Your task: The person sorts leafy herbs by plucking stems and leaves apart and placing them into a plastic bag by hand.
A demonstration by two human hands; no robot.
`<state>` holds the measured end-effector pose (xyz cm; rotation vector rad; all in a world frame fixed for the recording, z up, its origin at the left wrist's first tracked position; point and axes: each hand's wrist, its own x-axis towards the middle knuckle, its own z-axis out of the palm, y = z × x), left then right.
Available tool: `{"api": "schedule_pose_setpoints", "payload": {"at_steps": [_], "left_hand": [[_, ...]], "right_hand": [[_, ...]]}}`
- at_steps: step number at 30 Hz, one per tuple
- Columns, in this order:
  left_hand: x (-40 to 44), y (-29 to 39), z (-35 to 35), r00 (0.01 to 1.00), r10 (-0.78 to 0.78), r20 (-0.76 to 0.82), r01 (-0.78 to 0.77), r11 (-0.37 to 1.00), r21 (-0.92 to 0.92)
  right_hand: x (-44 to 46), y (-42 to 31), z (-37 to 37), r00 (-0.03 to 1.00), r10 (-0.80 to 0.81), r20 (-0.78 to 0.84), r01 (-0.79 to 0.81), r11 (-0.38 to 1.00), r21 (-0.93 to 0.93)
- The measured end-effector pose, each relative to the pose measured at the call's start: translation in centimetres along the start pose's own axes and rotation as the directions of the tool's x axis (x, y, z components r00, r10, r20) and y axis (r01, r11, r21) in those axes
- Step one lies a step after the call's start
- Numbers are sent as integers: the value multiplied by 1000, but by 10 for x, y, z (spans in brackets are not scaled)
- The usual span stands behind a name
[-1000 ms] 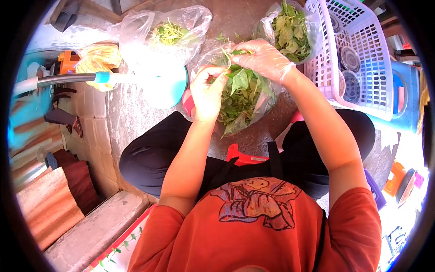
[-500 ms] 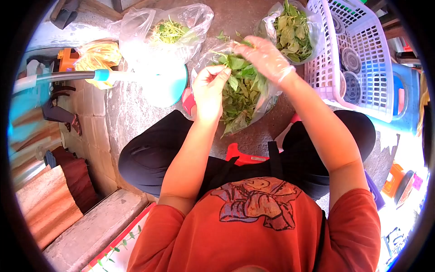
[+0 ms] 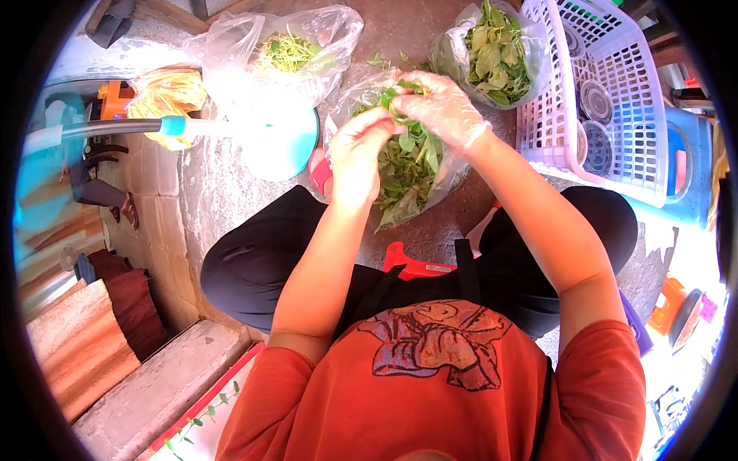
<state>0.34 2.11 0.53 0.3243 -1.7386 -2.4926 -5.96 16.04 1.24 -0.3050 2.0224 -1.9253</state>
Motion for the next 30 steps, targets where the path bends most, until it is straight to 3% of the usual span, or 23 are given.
{"api": "schedule_pose_setpoints", "payload": {"at_steps": [2,3,4,6,9,13,16,21,25,26,28,30], "left_hand": [[7,-6,-8,979,172,-106,-160,980,115],[9,-2,-8,950,241,-198,-207,961,181],[10,6,-10,938,287,-192,-224,929,295],[16,18,-14,937,348,-21,-295,824,483],[15,27,-10,993,103,63,-119,921,371],[16,18,-18,990,74,122,-116,911,395],[16,19,-17,986,115,120,-159,859,487],[14,11,-6,953,266,145,-287,643,710],[14,13,-1,959,275,75,-239,632,737],[19,12,-8,955,293,43,-229,639,734],[26,24,-13,939,342,-37,-218,674,706],[48,61,-19,880,452,-145,-53,397,916]], "right_hand": [[7,4,-11,998,-9,61,12,999,-36],[10,-4,-18,991,23,131,7,975,-221],[9,-5,-19,989,1,149,33,973,-230],[8,-6,-21,982,-40,184,86,966,-245],[8,-6,-23,971,-56,233,105,973,-204],[8,-13,-28,959,-93,266,188,915,-357],[6,-9,-23,978,-93,188,164,898,-409],[-5,-6,-6,960,-276,34,224,693,-685],[-7,-11,-5,951,-308,-3,161,503,-849],[-1,0,-16,939,-320,122,166,113,-980],[15,-10,-35,972,-34,-233,-159,637,-754],[36,24,-57,932,-114,-345,-73,872,-485]]}}
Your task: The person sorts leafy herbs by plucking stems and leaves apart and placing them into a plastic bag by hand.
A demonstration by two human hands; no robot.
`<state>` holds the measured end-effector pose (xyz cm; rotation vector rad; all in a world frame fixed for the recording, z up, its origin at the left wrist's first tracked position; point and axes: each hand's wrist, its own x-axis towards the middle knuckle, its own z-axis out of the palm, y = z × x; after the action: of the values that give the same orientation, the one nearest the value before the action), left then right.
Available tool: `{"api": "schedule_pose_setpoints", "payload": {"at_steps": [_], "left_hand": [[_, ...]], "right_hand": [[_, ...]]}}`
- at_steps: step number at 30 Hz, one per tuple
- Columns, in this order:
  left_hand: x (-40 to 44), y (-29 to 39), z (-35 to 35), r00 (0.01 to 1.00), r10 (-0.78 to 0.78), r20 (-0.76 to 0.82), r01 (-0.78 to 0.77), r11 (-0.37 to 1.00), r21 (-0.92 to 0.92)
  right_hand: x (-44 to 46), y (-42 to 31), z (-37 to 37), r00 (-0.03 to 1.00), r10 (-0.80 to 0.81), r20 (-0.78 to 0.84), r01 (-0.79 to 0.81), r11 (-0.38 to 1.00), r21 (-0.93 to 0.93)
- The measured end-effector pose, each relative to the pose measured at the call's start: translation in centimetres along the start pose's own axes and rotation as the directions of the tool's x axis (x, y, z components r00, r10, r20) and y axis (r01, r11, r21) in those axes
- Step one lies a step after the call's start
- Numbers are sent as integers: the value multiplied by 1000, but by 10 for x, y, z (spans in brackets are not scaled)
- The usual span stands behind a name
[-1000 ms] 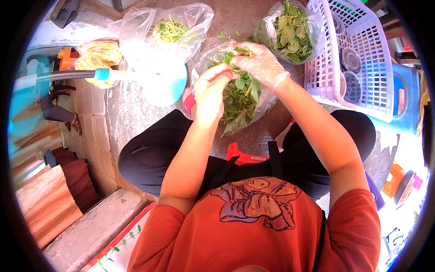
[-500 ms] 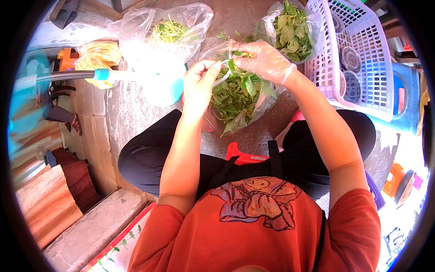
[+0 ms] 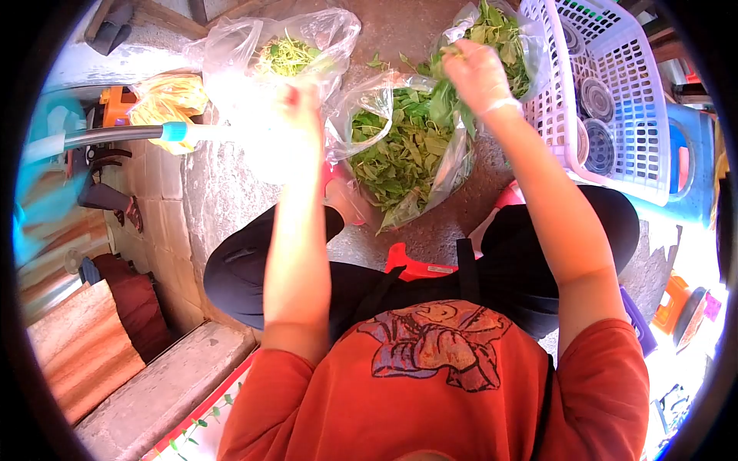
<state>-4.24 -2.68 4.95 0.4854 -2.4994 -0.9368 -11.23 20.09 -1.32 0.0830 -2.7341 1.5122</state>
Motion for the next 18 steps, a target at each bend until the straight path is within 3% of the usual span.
{"api": "schedule_pose_setpoints", "payload": {"at_steps": [1,3,6,8,9,13,15,16,17,18], "left_hand": [[36,-19,1,997,19,-71,-12,995,97],[87,-40,7,964,122,-234,-190,936,-296],[155,-87,25,968,-53,-246,-12,967,-254],[174,-106,34,923,8,-384,-76,984,-160],[178,-108,39,894,41,-446,-101,989,-112],[107,-56,48,915,240,-325,-317,926,-207],[39,-17,60,965,195,-174,-261,759,-596],[14,-16,64,974,211,83,-107,751,-652],[-11,-21,69,895,359,264,-114,757,-643],[-38,-12,65,834,340,435,-33,818,-575]], "right_hand": [[2,-5,-9,988,135,72,-147,964,220],[-2,-8,-15,967,239,91,-256,895,366],[-12,-36,-27,921,376,100,-377,797,471],[-11,-38,-29,886,459,61,-430,767,477],[-6,-30,-25,885,465,24,-389,711,586],[20,5,-42,880,463,108,-360,502,786],[29,17,-50,881,444,163,-350,383,855],[31,20,-51,882,434,185,-342,317,885],[30,8,-55,852,477,215,-374,266,889],[27,1,-56,847,483,223,-385,269,883]]}}
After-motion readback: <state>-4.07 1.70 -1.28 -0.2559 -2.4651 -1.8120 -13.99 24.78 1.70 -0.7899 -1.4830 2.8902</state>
